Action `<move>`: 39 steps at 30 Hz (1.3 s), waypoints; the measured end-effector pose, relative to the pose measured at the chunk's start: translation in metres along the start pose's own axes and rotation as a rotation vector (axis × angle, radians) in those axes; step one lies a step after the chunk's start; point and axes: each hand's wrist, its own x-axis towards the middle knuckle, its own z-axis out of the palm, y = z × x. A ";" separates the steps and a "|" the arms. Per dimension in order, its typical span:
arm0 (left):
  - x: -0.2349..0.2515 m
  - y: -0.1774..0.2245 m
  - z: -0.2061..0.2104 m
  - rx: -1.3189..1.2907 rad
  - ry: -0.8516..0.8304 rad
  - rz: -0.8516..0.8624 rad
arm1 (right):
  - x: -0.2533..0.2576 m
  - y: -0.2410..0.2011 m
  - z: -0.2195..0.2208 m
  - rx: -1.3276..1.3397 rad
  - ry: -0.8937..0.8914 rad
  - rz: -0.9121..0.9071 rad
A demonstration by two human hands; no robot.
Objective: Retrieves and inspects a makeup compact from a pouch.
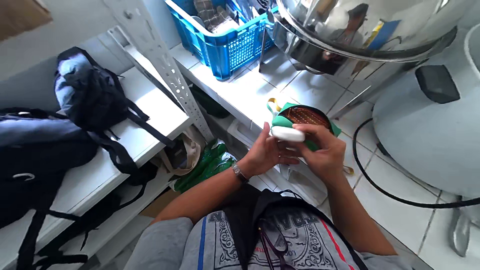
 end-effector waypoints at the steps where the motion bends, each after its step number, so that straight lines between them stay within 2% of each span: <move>1: -0.004 0.009 0.004 -0.108 0.020 -0.003 | -0.003 -0.001 0.010 0.002 -0.027 -0.074; 3: -0.012 0.026 0.011 -0.241 0.156 0.001 | -0.005 -0.003 0.022 -0.005 -0.088 -0.153; 6: -0.020 0.033 0.019 -0.217 0.324 0.063 | -0.001 -0.009 0.027 -0.060 -0.202 -0.163; 11: -0.028 0.024 0.024 -0.075 0.432 0.231 | 0.004 -0.014 0.040 -0.261 -0.276 -0.246; 15: -0.033 0.025 0.023 -0.088 0.459 0.250 | 0.005 -0.021 0.047 -0.331 -0.234 -0.314; 17: -0.036 0.020 0.023 -0.040 0.437 0.236 | 0.009 -0.025 0.044 -0.314 -0.190 -0.267; 19: -0.038 0.006 0.026 0.018 0.356 0.185 | 0.024 -0.028 0.030 -0.324 -0.096 -0.142; 22: -0.040 -0.006 0.027 -0.087 0.126 0.083 | 0.047 -0.019 0.021 -0.330 -0.031 0.088; 24: -0.040 -0.006 0.024 -0.168 0.075 0.077 | 0.051 -0.013 0.018 -0.334 -0.028 0.127; 26: -0.040 -0.001 0.019 -0.199 0.106 0.131 | 0.047 -0.017 0.011 -0.306 -0.048 -0.038; 28: -0.044 0.002 0.016 -0.217 0.189 0.184 | 0.033 -0.029 0.010 -0.233 -0.178 -0.195; 31: -0.048 0.006 0.015 -0.232 0.303 0.210 | 0.008 -0.035 0.020 -0.228 -0.375 -0.267; 36: -0.049 0.006 0.013 -0.255 0.429 0.195 | 0.004 -0.030 0.021 -0.150 -0.448 -0.334; 39: -0.048 0.003 0.012 -0.208 0.448 0.223 | 0.001 -0.027 0.021 -0.141 -0.374 -0.405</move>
